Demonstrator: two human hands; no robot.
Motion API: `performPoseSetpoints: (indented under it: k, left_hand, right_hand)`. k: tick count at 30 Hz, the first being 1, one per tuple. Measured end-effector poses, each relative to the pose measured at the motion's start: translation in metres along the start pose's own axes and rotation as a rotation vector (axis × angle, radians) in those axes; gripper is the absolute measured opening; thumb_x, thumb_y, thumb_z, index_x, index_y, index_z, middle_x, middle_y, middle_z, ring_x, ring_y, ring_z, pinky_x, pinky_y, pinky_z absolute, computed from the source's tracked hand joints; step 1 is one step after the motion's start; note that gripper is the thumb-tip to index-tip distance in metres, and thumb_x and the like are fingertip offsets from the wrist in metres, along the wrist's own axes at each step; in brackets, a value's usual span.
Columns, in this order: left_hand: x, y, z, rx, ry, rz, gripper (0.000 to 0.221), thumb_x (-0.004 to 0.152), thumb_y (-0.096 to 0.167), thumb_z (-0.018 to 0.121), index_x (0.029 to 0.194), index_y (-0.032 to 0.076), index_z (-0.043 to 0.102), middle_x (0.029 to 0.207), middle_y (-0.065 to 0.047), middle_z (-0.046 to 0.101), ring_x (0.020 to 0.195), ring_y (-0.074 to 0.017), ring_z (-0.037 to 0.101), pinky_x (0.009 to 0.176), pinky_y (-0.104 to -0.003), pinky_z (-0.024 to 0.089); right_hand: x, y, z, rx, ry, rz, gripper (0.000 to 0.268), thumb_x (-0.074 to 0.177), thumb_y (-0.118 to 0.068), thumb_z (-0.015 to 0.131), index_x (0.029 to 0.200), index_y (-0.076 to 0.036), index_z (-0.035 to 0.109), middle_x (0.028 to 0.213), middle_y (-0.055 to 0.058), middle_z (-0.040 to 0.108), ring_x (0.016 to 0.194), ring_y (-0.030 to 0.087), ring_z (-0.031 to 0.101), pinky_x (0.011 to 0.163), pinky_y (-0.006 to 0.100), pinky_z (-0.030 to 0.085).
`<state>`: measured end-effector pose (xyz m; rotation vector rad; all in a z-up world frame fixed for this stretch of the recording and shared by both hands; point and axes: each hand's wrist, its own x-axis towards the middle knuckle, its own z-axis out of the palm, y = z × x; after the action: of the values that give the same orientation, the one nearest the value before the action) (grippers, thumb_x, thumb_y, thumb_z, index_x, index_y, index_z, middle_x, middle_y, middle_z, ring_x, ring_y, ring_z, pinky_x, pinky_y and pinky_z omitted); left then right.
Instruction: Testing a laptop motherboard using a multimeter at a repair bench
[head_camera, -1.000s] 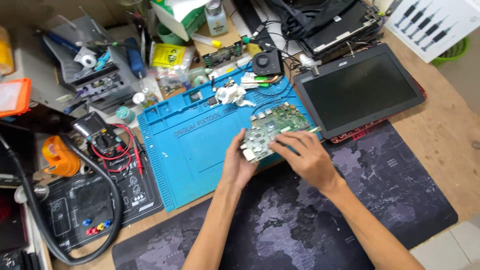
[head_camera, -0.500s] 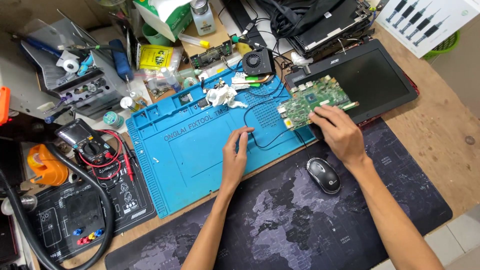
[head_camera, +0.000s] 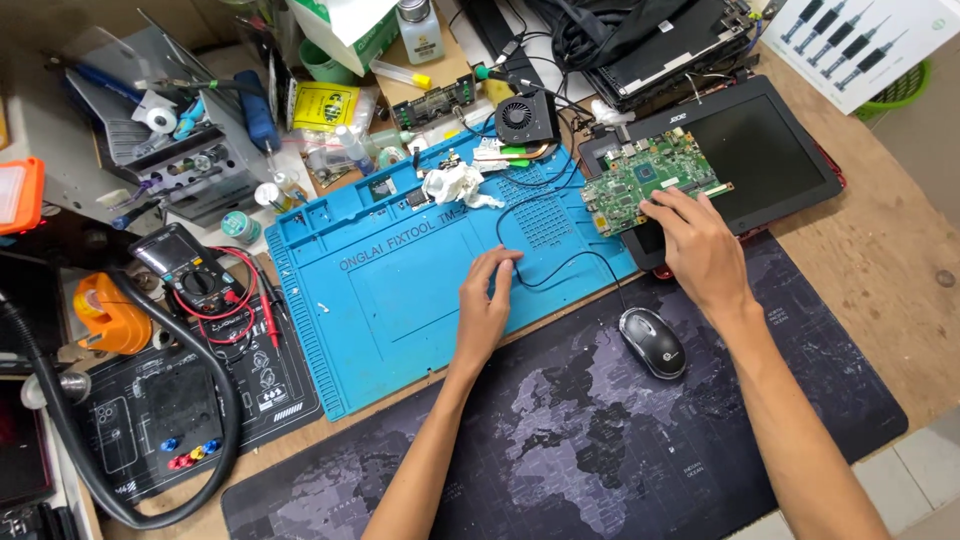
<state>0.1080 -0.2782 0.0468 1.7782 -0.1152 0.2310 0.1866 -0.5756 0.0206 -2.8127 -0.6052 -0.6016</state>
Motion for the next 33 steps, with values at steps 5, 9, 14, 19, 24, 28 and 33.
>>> performPoseSetpoints:
  k: [5, 9, 14, 19, 24, 28, 33]
  left_hand:
    - [-0.003, -0.016, 0.006, 0.114, -0.029, 0.025, 0.023, 0.107, 0.011, 0.049, 0.116, 0.007, 0.069, 0.114, -0.014, 0.066, 0.129, -0.0378, 0.055, 0.111, -0.056, 0.042]
    - [-0.004, -0.018, 0.009, 0.233, -0.067, 0.077, 0.019, 0.102, 0.007, 0.054, 0.113, 0.004, 0.069, 0.114, -0.016, 0.063, 0.128, -0.0405, 0.054, 0.11, -0.056, 0.042]
    - [-0.004, -0.021, 0.009, 0.267, -0.072, 0.111, 0.02, 0.102, 0.003, 0.053, 0.115, 0.002, 0.068, 0.116, -0.017, 0.062, 0.129, -0.0389, 0.054, 0.111, -0.051, 0.042]
    - [-0.004, -0.063, 0.012, 0.148, -0.057, 0.018, 0.029, 0.104, 0.007, 0.05, 0.128, 0.005, 0.066, 0.126, -0.014, 0.06, 0.134, -0.0348, 0.05, 0.113, -0.051, 0.04]
    - [-0.007, -0.029, -0.015, -0.099, 0.182, -0.093, 0.025, 0.105, 0.01, 0.049, 0.113, 0.011, 0.072, 0.105, -0.007, 0.067, 0.105, -0.0222, 0.066, 0.094, -0.039, 0.052]
    - [-0.015, -0.018, -0.04, -0.215, 0.261, -0.187, 0.025, 0.106, 0.012, 0.049, 0.113, 0.012, 0.072, 0.101, -0.009, 0.066, 0.098, -0.0207, 0.065, 0.092, -0.038, 0.053]
    - [-0.012, -0.017, -0.069, -0.154, 0.401, -0.166, 0.024, 0.104, 0.013, 0.053, 0.111, 0.01, 0.075, 0.101, -0.009, 0.072, 0.1, -0.0167, 0.064, 0.092, -0.035, 0.052]
  right_hand:
    - [0.011, -0.044, -0.023, -0.016, -0.045, 0.074, 0.03, 0.106, -0.007, 0.058, 0.134, -0.009, 0.069, 0.139, 0.016, 0.065, 0.135, 0.033, 0.058, 0.117, 0.057, 0.038]
    - [0.028, -0.084, -0.017, -0.07, -0.006, -0.09, 0.033, 0.104, -0.013, 0.059, 0.136, -0.011, 0.065, 0.132, 0.012, 0.061, 0.131, 0.027, 0.059, 0.112, 0.05, 0.041]
    - [0.067, -0.149, 0.003, 0.22, -0.072, -0.188, 0.035, 0.104, -0.018, 0.056, 0.137, -0.028, 0.062, 0.129, 0.007, 0.06, 0.12, 0.03, 0.064, 0.105, 0.055, 0.045]
    - [0.106, -0.195, 0.031, 0.5, -0.168, -0.136, 0.041, 0.108, -0.037, 0.049, 0.149, -0.033, 0.052, 0.139, 0.022, 0.047, 0.12, 0.049, 0.06, 0.093, 0.064, 0.05]
    - [0.128, -0.197, 0.069, 0.502, -0.07, -0.035, 0.021, 0.102, -0.034, 0.064, 0.121, -0.028, 0.07, 0.12, 0.014, 0.052, 0.106, 0.05, 0.066, 0.086, 0.052, 0.058]
    - [0.128, -0.188, 0.087, 0.535, -0.05, -0.03, 0.003, 0.095, -0.013, 0.074, 0.093, -0.012, 0.075, 0.104, 0.01, 0.058, 0.091, 0.041, 0.073, 0.074, 0.045, 0.063]
    - [0.113, -0.195, 0.064, 0.921, 0.002, 0.19, 0.017, 0.094, -0.001, 0.072, 0.111, -0.002, 0.07, 0.113, 0.018, 0.062, 0.099, 0.039, 0.072, 0.075, 0.039, 0.064]
